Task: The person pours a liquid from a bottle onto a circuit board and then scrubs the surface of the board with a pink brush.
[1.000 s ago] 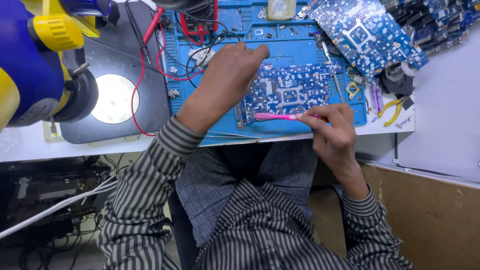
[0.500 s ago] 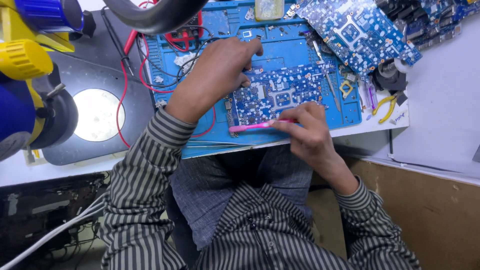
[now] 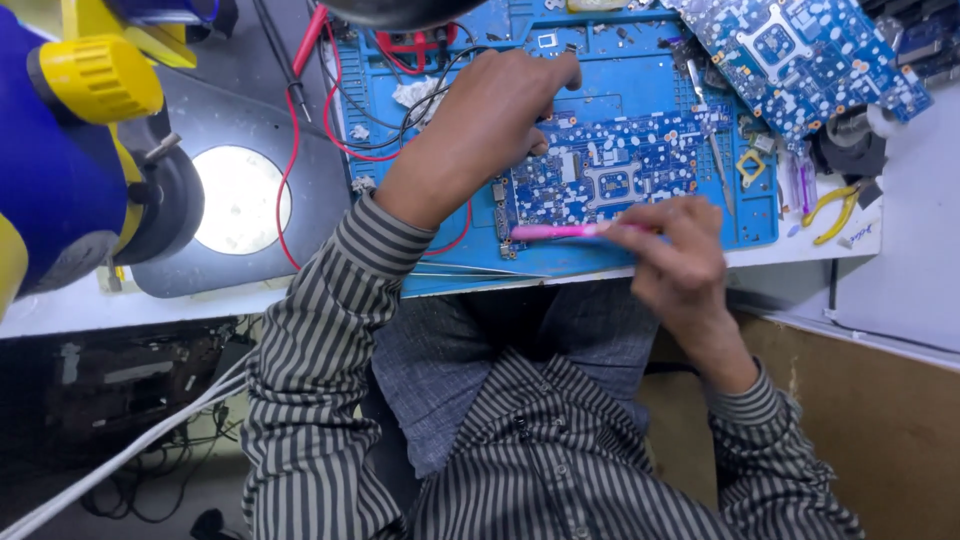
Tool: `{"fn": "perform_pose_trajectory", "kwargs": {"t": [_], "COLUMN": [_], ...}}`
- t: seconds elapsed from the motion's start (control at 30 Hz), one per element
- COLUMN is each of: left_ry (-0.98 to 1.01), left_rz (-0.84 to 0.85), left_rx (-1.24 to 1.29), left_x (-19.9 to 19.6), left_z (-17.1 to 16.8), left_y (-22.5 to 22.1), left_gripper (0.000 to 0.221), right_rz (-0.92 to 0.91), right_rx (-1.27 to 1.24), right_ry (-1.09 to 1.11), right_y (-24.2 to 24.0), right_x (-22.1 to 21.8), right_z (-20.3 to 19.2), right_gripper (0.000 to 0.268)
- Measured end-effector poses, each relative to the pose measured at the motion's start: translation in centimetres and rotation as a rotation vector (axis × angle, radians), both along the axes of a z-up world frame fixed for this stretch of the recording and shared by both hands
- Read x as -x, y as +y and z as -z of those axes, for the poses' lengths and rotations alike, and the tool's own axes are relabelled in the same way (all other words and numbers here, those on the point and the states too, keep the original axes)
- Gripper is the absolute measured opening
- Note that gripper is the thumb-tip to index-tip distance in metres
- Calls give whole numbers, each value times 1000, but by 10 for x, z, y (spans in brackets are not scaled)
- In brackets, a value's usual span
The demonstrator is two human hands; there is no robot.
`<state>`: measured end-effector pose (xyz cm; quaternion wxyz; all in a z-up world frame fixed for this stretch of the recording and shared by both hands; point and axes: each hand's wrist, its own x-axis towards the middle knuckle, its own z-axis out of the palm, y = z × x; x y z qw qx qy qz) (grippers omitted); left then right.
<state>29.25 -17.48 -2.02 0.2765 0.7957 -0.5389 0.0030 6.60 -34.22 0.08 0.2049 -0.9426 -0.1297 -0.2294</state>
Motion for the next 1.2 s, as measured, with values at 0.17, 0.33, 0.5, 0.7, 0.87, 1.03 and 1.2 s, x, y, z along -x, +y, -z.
{"fn": "perform_pose_trajectory", "kwargs": {"t": [0.17, 0.33, 0.5, 0.7, 0.87, 1.03, 1.2], "left_ry": [-23, 90, 85, 87, 144, 131, 136], "left_rz": [-12, 12, 50, 59, 66, 46, 96], "left_rx": [-20, -19, -9, -15, -60, -59, -28], "left_x": [3, 1, -3, 0, -1, 1, 2], "left_z": [-2, -7, -10, -15, -18, -25, -27], "left_y": [-1, -1, 0, 5, 7, 10, 12], "left_gripper": [60, 64, 65, 61, 60, 55, 46], "right_rz": [5, 51, 53, 102, 90, 136, 123], "right_rx": [-20, -5, -18, -7, 1, -9, -10], "right_ry": [-2, -3, -12, -11, -27, -33, -51], "right_y": [5, -2, 4, 0, 14, 0, 12], "right_x": [-2, -4, -2, 4, 5, 3, 9], "right_z": [3, -2, -4, 5, 0, 11, 3], "right_gripper": [33, 34, 33, 38, 31, 40, 34]}}
